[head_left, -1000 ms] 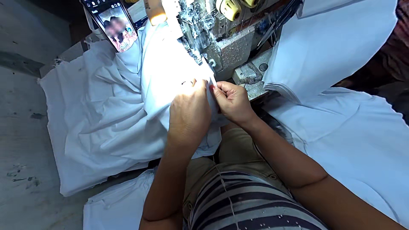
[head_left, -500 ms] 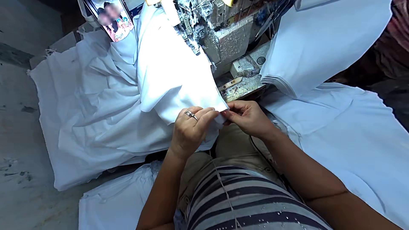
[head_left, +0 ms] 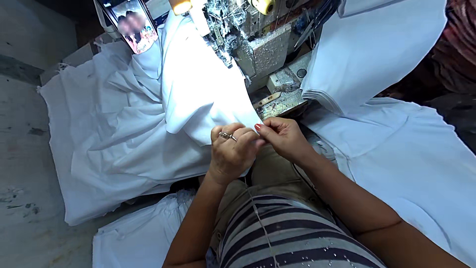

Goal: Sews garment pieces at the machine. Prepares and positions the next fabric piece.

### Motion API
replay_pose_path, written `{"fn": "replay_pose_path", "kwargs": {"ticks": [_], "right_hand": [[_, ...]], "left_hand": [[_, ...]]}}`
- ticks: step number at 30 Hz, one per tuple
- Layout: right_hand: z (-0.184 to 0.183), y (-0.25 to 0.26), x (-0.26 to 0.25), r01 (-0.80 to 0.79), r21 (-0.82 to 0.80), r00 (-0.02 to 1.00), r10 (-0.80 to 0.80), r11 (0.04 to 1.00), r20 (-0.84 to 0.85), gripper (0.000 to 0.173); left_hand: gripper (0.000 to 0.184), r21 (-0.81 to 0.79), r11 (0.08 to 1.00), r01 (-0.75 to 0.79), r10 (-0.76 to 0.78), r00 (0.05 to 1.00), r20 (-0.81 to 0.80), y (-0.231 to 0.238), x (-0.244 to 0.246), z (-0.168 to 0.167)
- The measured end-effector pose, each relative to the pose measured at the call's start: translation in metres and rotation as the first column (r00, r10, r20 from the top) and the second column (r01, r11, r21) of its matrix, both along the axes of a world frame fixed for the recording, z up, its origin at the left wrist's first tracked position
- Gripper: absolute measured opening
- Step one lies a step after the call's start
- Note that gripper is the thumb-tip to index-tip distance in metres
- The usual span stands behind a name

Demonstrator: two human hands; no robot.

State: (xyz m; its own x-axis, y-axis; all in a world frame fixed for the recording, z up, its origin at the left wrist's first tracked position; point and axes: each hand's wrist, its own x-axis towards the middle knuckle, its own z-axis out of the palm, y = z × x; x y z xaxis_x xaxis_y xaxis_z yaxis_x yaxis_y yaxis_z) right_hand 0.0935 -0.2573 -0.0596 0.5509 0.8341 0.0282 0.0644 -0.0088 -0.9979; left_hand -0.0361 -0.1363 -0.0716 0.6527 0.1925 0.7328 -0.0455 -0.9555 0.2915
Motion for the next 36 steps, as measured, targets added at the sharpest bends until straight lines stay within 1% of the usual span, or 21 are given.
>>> {"fn": "replay_pose_path", "kwargs": {"ticks": [1, 2, 3, 5, 7, 9, 11, 14, 17, 19, 24, 27, 29, 32, 34, 36], "right_hand": [[0.001, 0.000, -0.003, 0.031, 0.025, 0.996, -0.033, 0.999, 0.081, 0.020], [0.004, -0.001, -0.006, 0.056, 0.051, 0.987, -0.063, 0.997, 0.149, 0.020], [0.007, -0.001, -0.009, 0.082, 0.067, 0.977, -0.093, 0.994, 0.191, 0.021], [0.008, 0.000, -0.014, 0.132, 0.090, 0.960, -0.150, 0.987, 0.236, 0.021], [0.005, 0.004, -0.016, 0.171, 0.081, 0.947, -0.187, 0.982, 0.262, 0.021], [0.000, 0.009, -0.013, 0.187, 0.066, 0.943, -0.198, 0.980, 0.268, 0.021], [-0.001, 0.019, -0.007, 0.189, 0.092, 0.940, -0.207, 0.978, 0.270, 0.021], [0.001, 0.042, 0.004, 0.191, 0.144, 0.939, -0.224, 0.971, 0.260, 0.019], [0.005, 0.068, 0.015, 0.228, 0.186, 0.936, -0.267, 0.956, 0.228, 0.018], [0.008, 0.081, 0.021, 0.248, 0.198, 0.935, -0.288, 0.948, 0.208, 0.020], [0.009, 0.092, 0.024, 0.275, 0.254, 0.934, -0.320, 0.927, 0.157, 0.023], [0.005, 0.089, 0.022, 0.256, 0.256, 0.943, -0.299, 0.932, 0.148, 0.024], [0.001, 0.085, 0.020, 0.227, 0.240, 0.954, -0.265, 0.944, 0.137, 0.022], [-0.006, 0.078, 0.016, 0.180, 0.198, 0.974, -0.203, 0.964, 0.099, 0.018], [-0.008, 0.074, 0.013, 0.145, 0.190, 0.981, -0.166, 0.971, 0.101, 0.018], [-0.006, 0.068, 0.009, 0.103, 0.157, 0.986, -0.122, 0.982, 0.111, 0.021]], "left_hand": [[0.035, 0.036, 0.996, -0.078, 0.078, 0.997, -0.021, -0.005, 0.003, -0.003], [0.046, 0.065, 0.988, -0.139, 0.141, 0.989, -0.031, -0.009, 0.006, -0.007], [0.049, 0.097, 0.976, -0.193, 0.197, 0.980, -0.034, -0.012, 0.010, -0.011], [0.036, 0.139, 0.953, -0.271, 0.280, 0.958, -0.057, -0.011, 0.014, -0.016], [0.025, 0.167, 0.936, -0.309, 0.327, 0.940, -0.093, -0.007, 0.016, -0.013], [0.029, 0.192, 0.934, -0.300, 0.332, 0.929, -0.162, -0.002, 0.015, -0.002], [0.033, 0.211, 0.935, -0.284, 0.329, 0.919, -0.217, 0.006, 0.015, 0.012], [0.035, 0.263, 0.920, -0.291, 0.360, 0.893, -0.271, 0.021, 0.020, 0.035], [0.038, 0.281, 0.920, -0.275, 0.358, 0.881, -0.309, 0.037, 0.026, 0.052], [0.040, 0.263, 0.931, -0.252, 0.333, 0.883, -0.331, 0.049, 0.030, 0.059], [0.042, 0.129, 0.969, -0.210, 0.246, 0.855, -0.458, 0.083, 0.038, 0.069], [0.043, 0.073, 0.965, -0.252, 0.255, 0.836, -0.485, 0.099, 0.046, 0.073], [0.043, 0.047, 0.960, -0.277, 0.267, 0.845, -0.464, 0.104, 0.048, 0.072], [0.041, 0.029, 0.941, -0.338, 0.317, 0.849, -0.423, 0.096, 0.043, 0.069], [0.039, 0.026, 0.926, -0.377, 0.358, 0.852, -0.382, 0.081, 0.035, 0.067], [0.039, -0.002, 0.916, -0.402, 0.371, 0.849, -0.377, 0.060, 0.023, 0.066]]}}
